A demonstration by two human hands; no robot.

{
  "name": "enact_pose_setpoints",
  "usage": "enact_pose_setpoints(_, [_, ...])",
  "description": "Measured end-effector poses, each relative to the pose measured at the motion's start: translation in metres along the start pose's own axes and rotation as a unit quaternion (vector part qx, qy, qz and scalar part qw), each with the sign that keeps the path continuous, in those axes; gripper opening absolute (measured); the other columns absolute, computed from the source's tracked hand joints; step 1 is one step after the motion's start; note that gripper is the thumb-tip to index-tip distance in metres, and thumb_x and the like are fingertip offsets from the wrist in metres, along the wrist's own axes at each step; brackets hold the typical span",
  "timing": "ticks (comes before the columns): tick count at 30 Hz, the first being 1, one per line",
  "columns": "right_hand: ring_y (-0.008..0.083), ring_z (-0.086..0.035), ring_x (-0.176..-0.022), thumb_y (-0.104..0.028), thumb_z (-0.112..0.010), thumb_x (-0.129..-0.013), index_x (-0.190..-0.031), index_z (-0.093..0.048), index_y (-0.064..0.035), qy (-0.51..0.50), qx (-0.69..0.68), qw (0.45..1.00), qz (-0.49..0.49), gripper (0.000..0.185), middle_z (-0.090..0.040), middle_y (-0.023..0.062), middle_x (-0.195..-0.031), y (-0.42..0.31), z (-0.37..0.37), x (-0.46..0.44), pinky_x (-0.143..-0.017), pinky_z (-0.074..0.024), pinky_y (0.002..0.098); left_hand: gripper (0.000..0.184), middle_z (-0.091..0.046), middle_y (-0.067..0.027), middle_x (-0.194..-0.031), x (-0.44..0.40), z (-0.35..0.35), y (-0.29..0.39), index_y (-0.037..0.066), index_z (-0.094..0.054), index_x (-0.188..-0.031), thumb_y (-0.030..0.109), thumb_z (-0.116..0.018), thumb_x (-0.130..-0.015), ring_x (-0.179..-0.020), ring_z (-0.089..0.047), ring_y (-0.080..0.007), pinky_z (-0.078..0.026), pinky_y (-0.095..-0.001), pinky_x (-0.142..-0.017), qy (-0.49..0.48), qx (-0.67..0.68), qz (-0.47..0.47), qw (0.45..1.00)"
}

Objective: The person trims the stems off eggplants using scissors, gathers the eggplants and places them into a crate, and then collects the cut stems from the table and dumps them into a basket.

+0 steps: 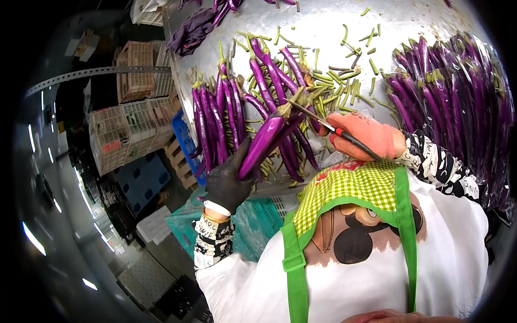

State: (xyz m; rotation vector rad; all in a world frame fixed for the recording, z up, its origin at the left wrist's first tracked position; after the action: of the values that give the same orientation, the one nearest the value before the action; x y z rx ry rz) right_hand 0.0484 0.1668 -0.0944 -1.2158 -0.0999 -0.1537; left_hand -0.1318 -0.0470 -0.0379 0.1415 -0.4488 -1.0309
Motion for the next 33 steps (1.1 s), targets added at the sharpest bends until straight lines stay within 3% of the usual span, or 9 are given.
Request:
enact_pose_setpoints(7, [0.0340,-0.066,-0.073,-0.013,-0.065,-0.091,-0.109,-0.056,-0.0046,0.225,0.106,0.968,-0.014,0.022,-0.065,0.0171,-0.078,0.024,0.030,0.010,-0.064,-0.0485,0.0469,0.087,-0.070,-0.0198,-0.111,-0.003,0.012,-0.005,0.017,-0.047,-0.147,0.009,-0.083,-0.068,-0.094,-0.072,-0.0341,-0.057,-0.0407,-0.082,0.029,-0.017,0.049,0.998])
enact_pose_setpoints(12, [0.0381,-0.066,-0.088,-0.034,-0.069,-0.090,-0.138,-0.040,0.0064,0.286,0.172,0.922,-0.196,0.069,-0.066,0.0235,-0.098,0.081,0.057,0.016,-0.078,-0.0524,0.0447,0.075,-0.072,-0.0146,-0.106,-0.016,0.001,-0.031,0.005,-0.048,-0.144,0.012,-0.080,-0.077,-0.089,-0.072,-0.0264,-0.057,-0.0375,-0.080,0.100,0.344,0.044,0.933])
enact_pose_setpoints(16, [0.0354,-0.065,-0.102,-0.034,-0.061,-0.091,-0.142,-0.037,0.0066,0.058,0.349,0.880,-0.316,0.070,-0.063,0.0241,-0.118,0.101,0.056,0.018,-0.090,-0.0496,0.0425,0.038,-0.071,-0.0133,-0.113,-0.032,0.000,-0.026,-0.004,-0.060,-0.124,0.016,-0.069,-0.093,-0.097,-0.070,-0.0237,-0.055,-0.0360,-0.090,0.050,0.500,0.112,0.857])
enact_pose_setpoints(18, [0.0354,-0.064,-0.104,-0.036,-0.061,-0.090,-0.138,-0.042,0.0062,0.047,0.431,0.841,-0.323,0.066,-0.063,0.0228,-0.118,0.101,0.048,0.019,-0.088,-0.0496,0.0440,0.045,-0.070,-0.0139,-0.115,-0.042,0.000,-0.022,-0.003,-0.062,-0.123,0.035,-0.051,-0.102,-0.099,-0.069,-0.0249,-0.051,-0.0373,-0.097,0.086,0.411,-0.041,0.906])
enact_pose_setpoints(24, [0.0373,-0.047,-0.134,-0.046,-0.082,-0.079,-0.154,-0.008,0.0096,0.107,-0.070,0.991,-0.051,0.119,-0.037,0.0311,-0.149,-0.013,0.040,-0.018,-0.113,-0.0375,0.0401,0.034,-0.071,-0.0172,-0.112,-0.095,-0.019,0.030,-0.002,-0.057,-0.126,0.010,-0.062,-0.094,-0.101,-0.070,-0.0266,-0.057,-0.0361,-0.086,0.113,0.696,0.038,0.708])
enact_pose_setpoints(26, [0.0263,-0.028,-0.147,-0.026,-0.090,-0.075,-0.158,0.001,-0.0024,-0.007,-0.323,0.944,-0.073,0.125,-0.021,0.0259,-0.160,-0.027,0.016,-0.037,-0.114,-0.0382,0.0424,0.033,-0.071,-0.0142,-0.107,-0.106,-0.029,0.042,-0.001,-0.060,-0.123,0.009,-0.064,-0.092,-0.097,-0.070,-0.0237,-0.056,-0.0333,-0.080,0.187,0.551,-0.077,0.809])
enact_pose_setpoints(28, [0.0183,-0.055,-0.117,-0.020,-0.087,-0.077,-0.153,-0.024,-0.0051,0.103,-0.233,0.967,0.024,0.100,-0.053,0.0189,-0.133,-0.012,0.002,-0.055,-0.090,-0.0519,0.0327,0.034,-0.071,-0.0101,-0.100,-0.115,-0.040,0.042,0.000,-0.061,-0.122,0.008,-0.068,-0.089,-0.091,-0.069,-0.0200,-0.055,-0.0310,-0.074,0.248,0.400,-0.150,0.870])
enact_pose_setpoints(31, [0.0098,-0.063,-0.084,-0.021,-0.087,-0.073,-0.120,-0.057,0.0015,0.102,-0.346,0.931,-0.053,0.061,-0.067,0.0077,-0.096,-0.007,0.005,-0.062,-0.072,-0.0530,0.0266,0.041,-0.067,-0.0048,-0.098,-0.130,-0.012,0.083,0.000,-0.057,-0.125,0.001,-0.068,-0.086,-0.083,-0.065,-0.0161,-0.055,-0.0309,-0.075,0.154,0.702,0.005,0.696])
enact_pose_setpoints(33, [0.0101,-0.063,-0.079,-0.021,-0.088,-0.072,-0.116,-0.058,0.0013,0.117,-0.333,0.935,-0.044,0.058,-0.068,0.0070,-0.093,-0.008,0.017,-0.068,-0.069,-0.0530,0.0274,0.047,-0.065,-0.0069,-0.107,-0.138,-0.013,0.076,0.001,-0.052,-0.133,0.002,-0.066,-0.088,-0.089,-0.065,-0.0163,-0.055,-0.0306,-0.078,0.124,0.691,0.042,0.711])
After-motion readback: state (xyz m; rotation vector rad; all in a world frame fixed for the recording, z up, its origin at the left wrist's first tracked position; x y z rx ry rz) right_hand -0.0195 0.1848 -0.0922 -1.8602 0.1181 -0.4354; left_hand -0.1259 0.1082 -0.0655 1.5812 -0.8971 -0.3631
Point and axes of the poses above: each hand's wrist, its own x-axis away from the middle knuckle, its own z-axis out of the back of the hand, y = z × x, the point moved 6 cm from there along -x, towards the middle knuckle
